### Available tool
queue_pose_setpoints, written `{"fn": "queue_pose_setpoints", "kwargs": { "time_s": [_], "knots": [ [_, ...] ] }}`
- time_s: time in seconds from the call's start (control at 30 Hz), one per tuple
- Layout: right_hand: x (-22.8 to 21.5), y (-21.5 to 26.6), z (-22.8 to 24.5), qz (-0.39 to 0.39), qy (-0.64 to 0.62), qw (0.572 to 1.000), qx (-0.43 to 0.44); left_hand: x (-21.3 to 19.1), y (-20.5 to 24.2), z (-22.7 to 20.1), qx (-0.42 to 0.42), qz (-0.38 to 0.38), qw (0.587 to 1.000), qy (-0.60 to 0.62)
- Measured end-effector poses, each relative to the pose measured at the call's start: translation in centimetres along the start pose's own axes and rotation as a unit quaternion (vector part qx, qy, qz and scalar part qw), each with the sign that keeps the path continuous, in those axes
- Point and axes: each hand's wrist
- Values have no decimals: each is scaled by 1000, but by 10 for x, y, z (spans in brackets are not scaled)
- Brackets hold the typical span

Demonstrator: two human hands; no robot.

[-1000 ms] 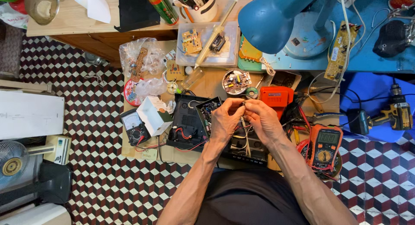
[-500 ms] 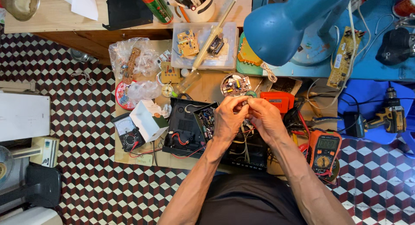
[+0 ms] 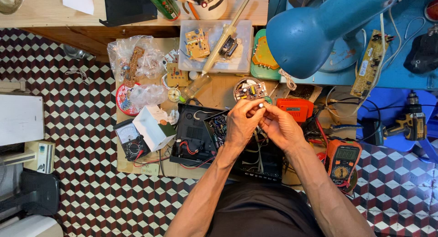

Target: The person uses a heat gun on a circuit board, then uses a multimeter to test components. They handle small electronic parts and wires, placing them into a box and continuing to work on the internal components of a disassembled electronic device.

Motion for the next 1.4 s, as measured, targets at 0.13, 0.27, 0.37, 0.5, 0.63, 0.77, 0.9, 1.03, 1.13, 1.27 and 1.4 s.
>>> {"fn": "queue_pose_setpoints", "kwargs": {
  "time_s": [0.13,0.27,0.37,0.5,0.63,0.77,0.9,1.03,1.13,1.27,1.4],
  "knots": [
    [0,0,2,-1,16,1000,-22,1,-4,1,53,-8,999,5],
    [7,1,9,16,115,992,-53,3,-9,1,9,19,996,90],
    [20,1,19,-72,339,932,-104,4,-16,-2,-21,11,996,89],
    [34,4,35,-88,364,913,-160,4,-33,-4,-37,-5,986,160],
    [39,-2,46,-42,356,918,-168,4,-44,-8,6,-10,986,164],
    [37,-11,49,6,291,939,-184,1,-48,-15,32,-30,992,114],
    [35,-16,51,7,268,942,-201,-2,-50,-21,34,-30,994,99],
    [38,-15,54,-4,245,948,-201,-3,-52,-19,36,-17,997,72],
    [41,-16,55,-4,237,951,-198,-4,-52,-17,29,-10,997,68],
    [39,-18,53,-3,235,952,-195,-4,-51,-13,20,-8,998,67],
    [35,-19,51,24,235,951,-198,-4,-50,-12,20,-5,996,87]
  ]
}}
Point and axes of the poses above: each hand's wrist, its own y-axis away from the middle knuckle, its own x-axis out of the palm, z = x × y, and after that the axes turned 15 degrees about z, right-handed
